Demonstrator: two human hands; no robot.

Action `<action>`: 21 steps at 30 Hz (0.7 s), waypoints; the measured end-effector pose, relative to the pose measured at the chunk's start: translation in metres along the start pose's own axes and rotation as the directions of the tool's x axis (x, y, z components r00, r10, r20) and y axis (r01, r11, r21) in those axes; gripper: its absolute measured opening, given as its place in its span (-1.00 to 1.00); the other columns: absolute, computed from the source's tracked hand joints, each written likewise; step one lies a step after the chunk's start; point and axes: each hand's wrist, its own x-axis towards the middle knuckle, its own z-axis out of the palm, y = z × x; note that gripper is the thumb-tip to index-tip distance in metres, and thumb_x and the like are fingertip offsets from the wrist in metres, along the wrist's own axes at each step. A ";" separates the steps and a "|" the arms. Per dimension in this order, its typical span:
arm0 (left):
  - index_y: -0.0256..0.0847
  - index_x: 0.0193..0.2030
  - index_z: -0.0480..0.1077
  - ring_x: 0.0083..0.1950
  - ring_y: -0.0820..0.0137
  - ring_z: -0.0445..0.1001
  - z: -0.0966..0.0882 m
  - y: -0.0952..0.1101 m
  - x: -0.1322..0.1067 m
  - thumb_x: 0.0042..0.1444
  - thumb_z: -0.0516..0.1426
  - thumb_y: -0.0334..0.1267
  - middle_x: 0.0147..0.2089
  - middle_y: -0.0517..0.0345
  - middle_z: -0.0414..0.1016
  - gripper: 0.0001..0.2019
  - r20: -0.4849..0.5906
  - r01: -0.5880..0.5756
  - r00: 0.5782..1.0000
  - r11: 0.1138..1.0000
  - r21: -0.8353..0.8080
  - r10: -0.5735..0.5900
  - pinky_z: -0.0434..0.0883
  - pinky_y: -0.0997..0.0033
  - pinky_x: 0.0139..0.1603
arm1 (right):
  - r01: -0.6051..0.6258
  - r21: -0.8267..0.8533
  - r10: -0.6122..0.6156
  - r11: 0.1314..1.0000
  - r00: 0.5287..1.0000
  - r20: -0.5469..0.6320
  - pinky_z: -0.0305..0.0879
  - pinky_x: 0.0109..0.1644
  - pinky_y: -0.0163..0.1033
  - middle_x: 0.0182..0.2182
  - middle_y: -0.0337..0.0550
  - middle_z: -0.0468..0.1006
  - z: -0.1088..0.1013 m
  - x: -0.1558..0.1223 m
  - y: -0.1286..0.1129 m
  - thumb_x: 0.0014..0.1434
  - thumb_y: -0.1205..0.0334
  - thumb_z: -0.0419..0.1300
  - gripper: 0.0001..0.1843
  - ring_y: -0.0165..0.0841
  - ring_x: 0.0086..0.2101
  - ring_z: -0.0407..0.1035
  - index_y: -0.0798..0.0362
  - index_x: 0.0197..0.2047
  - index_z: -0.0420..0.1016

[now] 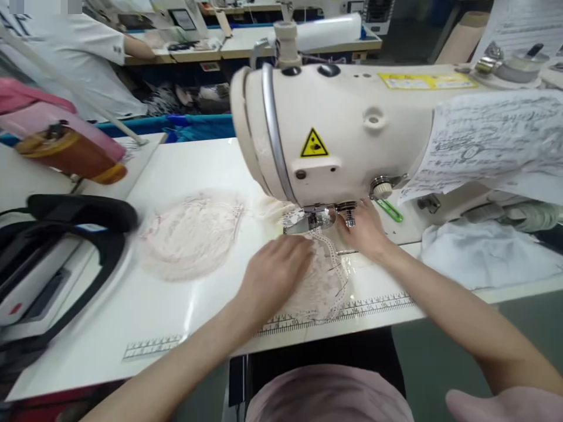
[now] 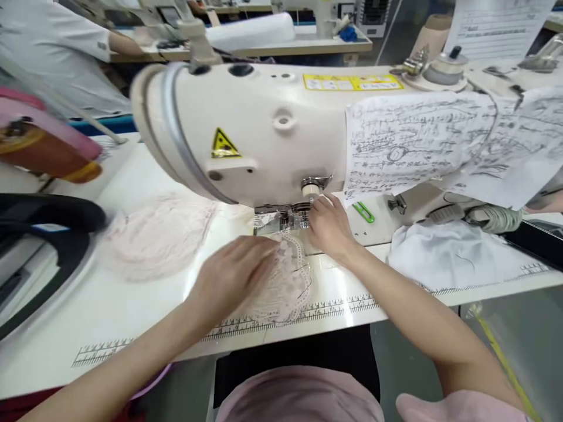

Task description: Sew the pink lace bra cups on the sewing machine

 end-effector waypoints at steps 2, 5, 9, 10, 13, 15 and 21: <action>-0.39 0.09 0.36 0.12 0.15 0.46 0.011 0.010 -0.002 0.30 0.00 -0.30 0.11 -0.18 0.48 -0.70 0.013 -0.114 0.993 0.993 0.034 0.114 0.48 0.15 0.05 | 0.026 0.045 -0.025 0.999 0.999 -0.040 0.27 -0.07 -0.11 -0.38 -0.12 0.58 -0.002 0.000 -0.002 0.13 0.44 0.02 -0.73 -0.24 -0.25 0.39 0.04 -0.42 0.53; -0.50 0.17 0.29 0.24 0.07 0.35 0.024 0.012 -0.001 0.29 0.01 -0.26 0.20 -0.29 0.37 -0.60 0.047 -0.142 0.989 0.986 0.089 0.138 0.43 0.07 0.16 | 0.138 0.077 -0.129 0.987 0.985 -0.110 0.26 -0.07 -0.15 -0.41 -0.24 0.59 -0.006 0.000 -0.007 0.11 0.49 0.00 -0.66 -0.30 -0.29 0.40 -0.04 -0.32 0.56; -0.50 0.23 0.25 0.30 0.08 0.27 0.027 -0.003 0.000 0.28 -0.02 -0.26 0.25 -0.24 0.31 -0.55 0.116 -0.169 0.980 0.984 0.063 0.161 0.37 0.04 0.24 | 0.264 0.018 -0.261 0.964 0.961 -0.094 0.25 -0.18 -0.19 -0.30 -0.26 0.63 -0.006 -0.002 -0.012 0.15 0.50 0.02 -0.66 -0.36 -0.36 0.42 -0.02 -0.22 0.56; -0.49 0.25 0.23 0.31 0.08 0.26 0.027 -0.007 0.000 0.27 -0.02 -0.25 0.27 -0.23 0.30 -0.53 0.127 -0.171 0.978 0.984 0.052 0.163 0.37 0.03 0.24 | 0.271 0.001 -0.270 0.963 0.960 -0.077 0.24 -0.22 -0.19 -0.26 -0.25 0.63 -0.005 -0.002 -0.013 0.18 0.48 0.03 -0.67 -0.37 -0.37 0.43 -0.01 -0.19 0.56; -0.52 0.27 0.20 0.32 0.06 0.24 0.024 -0.016 -0.001 0.24 -0.01 -0.24 0.29 -0.26 0.26 -0.48 0.125 -0.164 0.979 0.986 0.041 0.158 0.40 0.03 0.21 | 0.249 -0.041 -0.250 0.968 0.968 -0.019 0.24 -0.25 -0.17 -0.23 -0.18 0.64 0.000 -0.005 -0.013 0.25 0.42 0.00 -0.69 -0.34 -0.34 0.45 0.02 -0.12 0.55; -0.54 0.27 0.20 0.32 0.05 0.24 0.025 -0.020 -0.001 0.23 -0.01 -0.24 0.28 -0.28 0.26 -0.47 0.106 -0.162 0.982 0.986 0.049 0.156 0.41 0.04 0.20 | 0.217 -0.047 -0.215 0.975 0.976 0.033 0.26 -0.24 -0.15 -0.22 -0.13 0.63 0.003 -0.006 -0.013 0.28 0.39 0.00 -0.70 -0.29 -0.27 0.46 0.01 -0.11 0.54; -0.52 0.21 0.28 0.28 0.04 0.30 0.030 -0.029 0.001 0.22 -0.01 -0.24 0.24 -0.26 0.33 -0.51 0.077 -0.189 0.980 0.980 0.060 0.185 0.42 0.06 0.19 | 0.031 0.146 -0.054 0.989 0.986 0.161 0.35 -0.14 -0.04 -0.22 -0.08 0.58 0.010 -0.008 -0.016 0.32 0.21 0.04 -0.71 -0.19 -0.17 0.42 -0.05 0.07 0.42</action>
